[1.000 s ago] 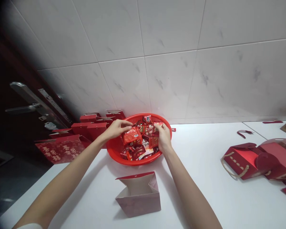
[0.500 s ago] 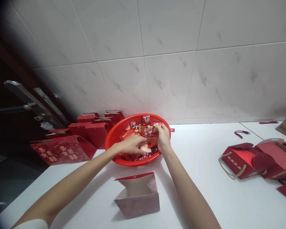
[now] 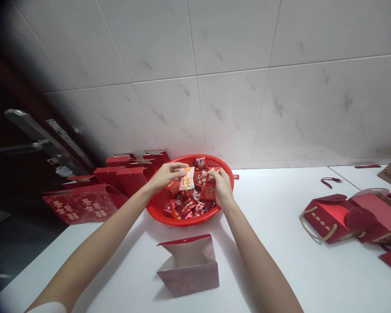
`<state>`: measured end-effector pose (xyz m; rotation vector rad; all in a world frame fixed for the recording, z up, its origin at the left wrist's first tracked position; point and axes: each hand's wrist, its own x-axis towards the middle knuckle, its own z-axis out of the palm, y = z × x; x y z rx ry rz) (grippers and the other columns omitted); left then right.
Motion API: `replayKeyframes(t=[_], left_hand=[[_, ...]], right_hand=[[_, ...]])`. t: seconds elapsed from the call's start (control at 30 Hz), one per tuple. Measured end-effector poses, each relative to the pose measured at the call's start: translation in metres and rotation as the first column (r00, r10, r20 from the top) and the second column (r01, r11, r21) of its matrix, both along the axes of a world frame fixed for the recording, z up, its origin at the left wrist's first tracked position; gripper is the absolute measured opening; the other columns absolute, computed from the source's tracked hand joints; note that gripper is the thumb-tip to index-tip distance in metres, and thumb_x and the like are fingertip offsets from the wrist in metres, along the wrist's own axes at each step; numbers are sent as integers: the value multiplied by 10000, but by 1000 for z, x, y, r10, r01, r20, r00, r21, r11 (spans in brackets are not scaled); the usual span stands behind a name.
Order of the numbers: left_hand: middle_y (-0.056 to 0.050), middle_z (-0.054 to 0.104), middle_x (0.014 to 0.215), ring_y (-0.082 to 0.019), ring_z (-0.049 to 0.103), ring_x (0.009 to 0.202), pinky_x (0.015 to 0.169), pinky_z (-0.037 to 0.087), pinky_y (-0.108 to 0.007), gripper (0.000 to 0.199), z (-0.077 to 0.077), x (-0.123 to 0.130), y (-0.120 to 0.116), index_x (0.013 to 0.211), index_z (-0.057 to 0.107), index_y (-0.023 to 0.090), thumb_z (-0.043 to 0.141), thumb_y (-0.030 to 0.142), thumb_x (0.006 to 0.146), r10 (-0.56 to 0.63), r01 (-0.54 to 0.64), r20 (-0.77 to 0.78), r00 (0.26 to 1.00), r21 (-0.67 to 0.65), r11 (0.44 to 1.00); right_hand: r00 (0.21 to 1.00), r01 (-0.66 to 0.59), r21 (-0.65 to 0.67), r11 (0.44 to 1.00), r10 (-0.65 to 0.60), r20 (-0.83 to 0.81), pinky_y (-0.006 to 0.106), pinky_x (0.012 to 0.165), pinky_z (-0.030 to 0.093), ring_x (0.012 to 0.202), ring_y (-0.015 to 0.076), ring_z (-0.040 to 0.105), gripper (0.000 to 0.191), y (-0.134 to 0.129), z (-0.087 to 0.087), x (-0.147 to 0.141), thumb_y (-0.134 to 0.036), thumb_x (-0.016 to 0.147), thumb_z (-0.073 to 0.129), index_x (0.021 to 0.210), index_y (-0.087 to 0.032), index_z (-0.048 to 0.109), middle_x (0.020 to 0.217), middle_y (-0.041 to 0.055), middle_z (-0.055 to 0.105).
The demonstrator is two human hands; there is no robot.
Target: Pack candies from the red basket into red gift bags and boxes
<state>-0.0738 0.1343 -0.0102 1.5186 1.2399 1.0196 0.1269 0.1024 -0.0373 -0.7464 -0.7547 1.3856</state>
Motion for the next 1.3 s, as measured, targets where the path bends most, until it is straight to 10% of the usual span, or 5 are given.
replayKeyframes(t=[0.33, 0.63, 1.3], left_hand=[[-116, 780, 1034, -253, 724, 912, 819, 591, -381, 518, 5, 32, -7, 999, 756, 131, 871, 453, 609, -29, 4, 169, 985, 148, 989], [-74, 793, 865, -223, 741, 826, 839, 597, -355, 586, 6, 40, -34, 1145, 733, 113, 841, 440, 671, 27, -84, 286, 958, 189, 978], [-40, 778, 771, -204, 738, 755, 740, 608, -303, 517, 25, 50, -98, 1232, 721, 171, 806, 360, 758, 98, -255, 401, 911, 357, 899]], right_hand=[[986, -135, 67, 989, 127, 112, 295, 654, 562, 713, 194, 704, 383, -6, 2, 1, -257, 540, 882, 865, -188, 693, 804, 19, 770], [998, 40, 151, 988, -31, -62, 327, 739, 587, 804, 204, 719, 417, -5, 2, 1, -303, 563, 896, 920, -211, 701, 868, 6, 771], [999, -14, 263, 965, 24, -34, 335, 701, 568, 740, 190, 683, 277, -42, 52, 4, -405, 686, 839, 858, -237, 701, 784, 7, 707]])
